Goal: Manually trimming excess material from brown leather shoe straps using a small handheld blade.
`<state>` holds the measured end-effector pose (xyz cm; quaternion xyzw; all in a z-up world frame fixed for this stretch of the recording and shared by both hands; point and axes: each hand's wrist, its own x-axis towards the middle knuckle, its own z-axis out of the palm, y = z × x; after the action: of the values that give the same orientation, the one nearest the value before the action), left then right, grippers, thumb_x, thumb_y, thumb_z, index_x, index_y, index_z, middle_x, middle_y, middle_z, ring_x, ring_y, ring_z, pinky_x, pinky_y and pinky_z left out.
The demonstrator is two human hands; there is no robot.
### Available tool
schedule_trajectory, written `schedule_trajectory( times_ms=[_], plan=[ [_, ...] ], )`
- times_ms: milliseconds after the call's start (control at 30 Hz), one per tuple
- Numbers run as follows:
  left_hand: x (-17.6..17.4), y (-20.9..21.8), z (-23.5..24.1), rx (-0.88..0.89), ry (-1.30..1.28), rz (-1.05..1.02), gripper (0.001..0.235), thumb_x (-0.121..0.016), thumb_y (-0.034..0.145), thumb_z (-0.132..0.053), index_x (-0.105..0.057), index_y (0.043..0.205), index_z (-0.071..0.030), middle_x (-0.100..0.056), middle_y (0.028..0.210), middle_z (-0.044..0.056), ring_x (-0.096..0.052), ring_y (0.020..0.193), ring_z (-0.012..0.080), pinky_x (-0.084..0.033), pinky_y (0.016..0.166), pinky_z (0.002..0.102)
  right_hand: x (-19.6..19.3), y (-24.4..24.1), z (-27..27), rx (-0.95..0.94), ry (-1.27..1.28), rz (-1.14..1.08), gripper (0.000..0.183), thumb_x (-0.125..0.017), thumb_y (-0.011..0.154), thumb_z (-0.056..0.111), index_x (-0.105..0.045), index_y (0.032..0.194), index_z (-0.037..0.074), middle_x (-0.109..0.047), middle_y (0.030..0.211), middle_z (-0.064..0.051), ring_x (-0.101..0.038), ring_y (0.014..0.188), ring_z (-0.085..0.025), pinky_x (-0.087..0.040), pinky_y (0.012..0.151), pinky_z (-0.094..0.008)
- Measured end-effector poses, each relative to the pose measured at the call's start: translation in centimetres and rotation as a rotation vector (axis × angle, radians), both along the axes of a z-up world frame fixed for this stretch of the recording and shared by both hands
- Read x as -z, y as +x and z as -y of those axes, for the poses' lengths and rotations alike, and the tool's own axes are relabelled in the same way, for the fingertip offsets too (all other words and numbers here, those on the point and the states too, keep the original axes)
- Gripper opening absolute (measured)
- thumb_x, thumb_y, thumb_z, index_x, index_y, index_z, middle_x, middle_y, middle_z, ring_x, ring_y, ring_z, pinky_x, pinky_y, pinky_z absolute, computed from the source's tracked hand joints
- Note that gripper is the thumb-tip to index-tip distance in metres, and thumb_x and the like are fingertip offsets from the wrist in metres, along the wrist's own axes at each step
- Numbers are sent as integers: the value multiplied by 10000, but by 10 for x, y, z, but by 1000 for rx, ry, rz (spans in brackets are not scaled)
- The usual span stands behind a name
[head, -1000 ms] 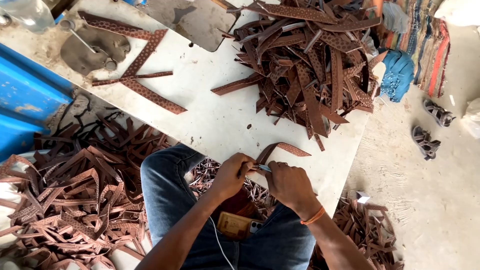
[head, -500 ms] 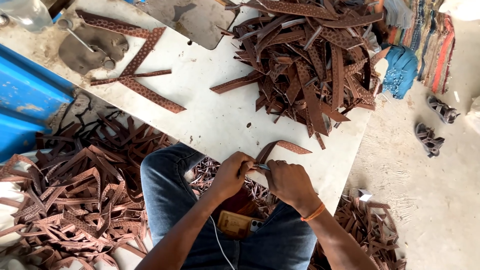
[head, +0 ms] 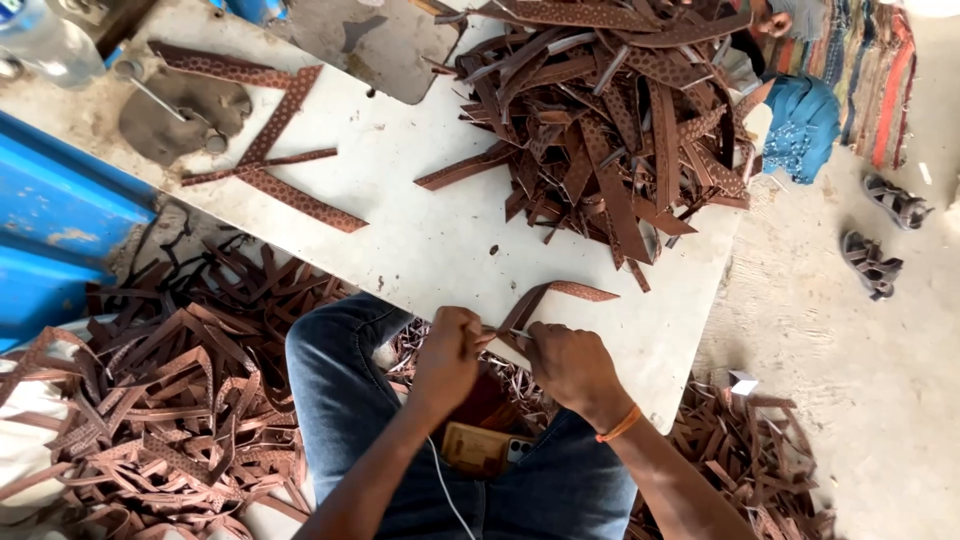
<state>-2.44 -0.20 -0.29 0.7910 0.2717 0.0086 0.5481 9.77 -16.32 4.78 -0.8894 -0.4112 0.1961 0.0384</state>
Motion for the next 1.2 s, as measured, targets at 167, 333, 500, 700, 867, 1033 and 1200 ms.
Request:
schedule_trajectory(
  times_ms=[167, 333, 500, 700, 867, 1033, 1200],
  plan=[
    [10, -4, -14, -10, -275, 281, 177, -446, 1091, -127, -531, 1167, 7, -630, 1141, 197, -751, 1118, 273, -629, 915, 406, -19, -4, 3, -24, 254, -71, 244, -558, 1000, 286, -675, 980, 72, -636, 613, -71, -561, 408, -218, -458, 416, -396],
    [-12, -27, -29, -329, -534, 397, 233, -500, 1062, -207, -604, 1111, -3, -732, 1086, 172, -779, 1048, 257, -630, 960, 412, -17, -13, -2, -22, 258, 83, 286, -639, 950, 329, -642, 1016, 50, -665, 725, -132, -598, 492, -256, -487, 459, -407],
    [32, -84, -69, -672, -169, 426, 240, -550, 1067, -259, -667, 998, -61, -788, 939, 127, -833, 862, 218, -656, 729, 376, -12, -26, -1, 55, 309, 90, 346, -677, 954, 306, -632, 1162, 33, -642, 1144, -205, -617, 435, -253, -499, 328, -376],
    [132, -83, -31, -511, -703, 87, 302, -686, 897, -40, -661, 1196, -73, -777, 977, 71, -767, 841, 236, -660, 748, 364, -10, -60, -25, 31, 596, 109, 424, -813, 772, 137, -648, 1151, 42, -689, 1062, -124, -727, 685, -222, -613, 559, -302],
    [129, -57, -4, -122, -118, 384, 348, -724, 885, -141, -631, 1196, -18, -719, 1048, 120, -713, 874, 207, -598, 690, 315, -128, -129, -94, -207, 882, -291, 330, -860, 768, 109, -723, 1068, 83, -692, 1188, -148, -710, 947, -267, -559, 697, -373],
    [120, -79, -4, 154, 8, 189, 223, -700, 950, -244, -750, 1029, -42, -751, 859, 121, -730, 794, 192, -569, 670, 320, -65, -93, -64, 204, 982, -678, 264, -810, 876, 114, -715, 1119, 72, -720, 1147, -80, -738, 990, -164, -636, 762, -280],
    [-42, -10, -25, 63, 126, -173, 376, -581, 1018, -411, -731, 861, -104, -673, 629, 106, -630, 541, 218, -468, 545, 359, 27, -38, 22, 682, 1104, -569, 212, -685, 888, 67, -713, 1091, 10, -783, 952, -57, -752, 880, -109, -594, 753, -235]
  ],
)
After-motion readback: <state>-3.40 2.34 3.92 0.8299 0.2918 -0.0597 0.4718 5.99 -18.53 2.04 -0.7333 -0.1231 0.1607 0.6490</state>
